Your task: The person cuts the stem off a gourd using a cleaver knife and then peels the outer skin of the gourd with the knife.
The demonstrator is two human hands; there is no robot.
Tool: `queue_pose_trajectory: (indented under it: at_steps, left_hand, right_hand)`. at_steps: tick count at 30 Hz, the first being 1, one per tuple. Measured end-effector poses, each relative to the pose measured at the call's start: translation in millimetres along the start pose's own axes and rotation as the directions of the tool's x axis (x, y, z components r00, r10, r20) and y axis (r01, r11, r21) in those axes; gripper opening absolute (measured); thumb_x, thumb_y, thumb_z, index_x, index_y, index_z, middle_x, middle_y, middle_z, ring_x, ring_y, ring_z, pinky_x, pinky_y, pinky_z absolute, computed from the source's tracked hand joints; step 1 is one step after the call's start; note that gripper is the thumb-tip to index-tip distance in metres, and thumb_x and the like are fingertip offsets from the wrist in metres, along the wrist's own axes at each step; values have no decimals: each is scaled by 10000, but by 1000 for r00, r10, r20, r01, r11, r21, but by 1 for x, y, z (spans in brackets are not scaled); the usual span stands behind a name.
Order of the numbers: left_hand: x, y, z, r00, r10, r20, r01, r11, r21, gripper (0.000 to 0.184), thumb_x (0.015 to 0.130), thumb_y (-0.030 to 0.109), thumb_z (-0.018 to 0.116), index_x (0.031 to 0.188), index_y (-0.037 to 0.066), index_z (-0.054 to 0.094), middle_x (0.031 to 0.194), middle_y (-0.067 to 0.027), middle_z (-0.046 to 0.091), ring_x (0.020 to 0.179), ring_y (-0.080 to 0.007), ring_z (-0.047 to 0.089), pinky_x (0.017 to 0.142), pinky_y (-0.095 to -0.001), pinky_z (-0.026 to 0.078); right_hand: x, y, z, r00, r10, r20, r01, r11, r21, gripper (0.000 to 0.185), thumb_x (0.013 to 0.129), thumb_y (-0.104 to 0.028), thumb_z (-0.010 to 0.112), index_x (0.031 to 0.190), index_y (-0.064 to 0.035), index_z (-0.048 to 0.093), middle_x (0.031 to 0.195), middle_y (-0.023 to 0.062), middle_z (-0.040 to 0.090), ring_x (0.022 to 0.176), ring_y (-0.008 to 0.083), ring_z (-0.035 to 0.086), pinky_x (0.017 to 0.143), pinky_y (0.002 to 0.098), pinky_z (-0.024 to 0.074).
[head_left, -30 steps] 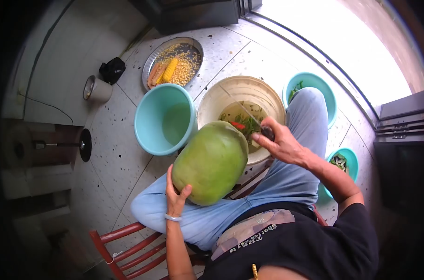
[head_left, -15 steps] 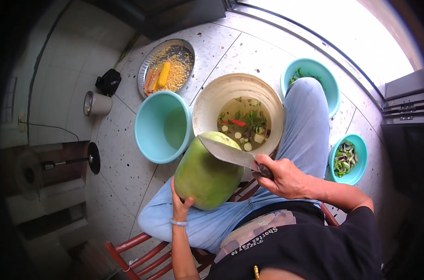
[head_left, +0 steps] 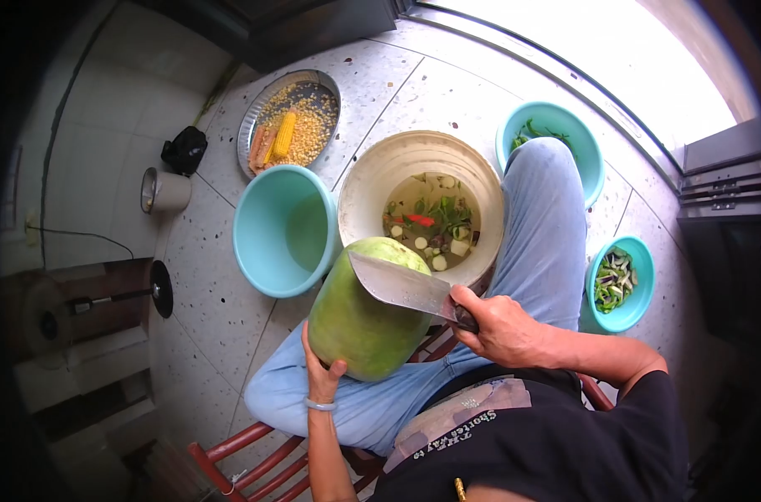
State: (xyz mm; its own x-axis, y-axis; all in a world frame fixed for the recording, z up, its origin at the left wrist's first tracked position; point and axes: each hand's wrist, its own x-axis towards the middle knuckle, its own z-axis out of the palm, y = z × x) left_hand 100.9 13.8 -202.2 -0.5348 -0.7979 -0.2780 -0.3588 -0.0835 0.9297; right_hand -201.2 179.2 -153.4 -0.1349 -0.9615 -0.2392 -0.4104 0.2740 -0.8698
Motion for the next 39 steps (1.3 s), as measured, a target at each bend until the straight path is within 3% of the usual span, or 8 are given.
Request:
queue_pose_trajectory:
  at_steps: [17,20,24,25,31,34,35,39]
  left_hand:
    - [-4,-8,-3,1000,8,-21,-8,1000,10,1231,658,674,780,1487,0,170,1394,-175,406,1278,-286,428,1063,-383,368]
    - [-11,-8,1,999,-9,-33,10,1000,4,1192,680,665,769,1480,0,186,1387,-173,411,1266,-284,435,1057,-381,371]
    - [-10,-14,1,998,32,-48,-30,999,43,1145,709,648,755,1469,-8,204,1382,-178,412,1253,-286,442,1048,-385,374]
    - [-10,-16,1,997,50,-53,-47,997,58,1134,716,643,752,1467,-10,208,1380,-180,412,1250,-287,444,1046,-386,375]
    - [-11,-18,2,997,31,-74,-27,998,49,1123,721,624,757,1464,-16,209,1374,-193,416,1248,-294,449,1043,-390,377]
    - [-11,-6,7,997,20,-72,-20,1000,11,1142,712,627,762,1467,-21,202,1373,-198,417,1253,-298,445,1047,-393,373]
    - [-10,-9,6,997,27,-72,-25,999,19,1145,710,628,764,1468,-20,201,1373,-199,417,1253,-299,446,1047,-393,373]
    - [-8,-22,1,995,61,-79,-57,997,49,1153,702,626,772,1468,-20,202,1371,-202,418,1252,-301,447,1046,-394,376]
  right_hand:
    - [30,-26,-13,999,35,-9,-35,997,-73,282,848,-78,602,1037,9,411,740,275,602,761,489,601,658,518,492]
    - [46,-24,-18,1000,-27,1,27,996,-89,274,849,-92,602,1025,15,422,749,284,604,765,493,601,670,519,495]
    - [44,-21,-20,1000,-16,15,17,999,-52,272,878,-137,607,1009,18,426,756,285,607,755,475,613,667,515,492]
    - [39,-17,-20,1000,-12,13,12,998,-59,359,929,-256,606,1078,19,431,739,276,600,726,458,623,662,502,493]
    - [23,-46,-46,990,1,144,-12,997,71,546,1019,-442,406,1198,73,412,860,312,628,787,478,637,738,511,510]
    - [35,-44,-41,988,-3,156,-2,999,33,517,1030,-429,375,1172,64,437,880,307,632,767,451,652,734,484,533]
    - [43,-48,-41,981,49,185,-60,997,55,527,1028,-437,366,1141,71,449,856,276,636,668,388,670,602,451,561]
    - [66,-93,-70,876,308,370,-346,937,40,535,1029,-437,341,1083,83,454,664,183,598,439,271,610,362,399,494]
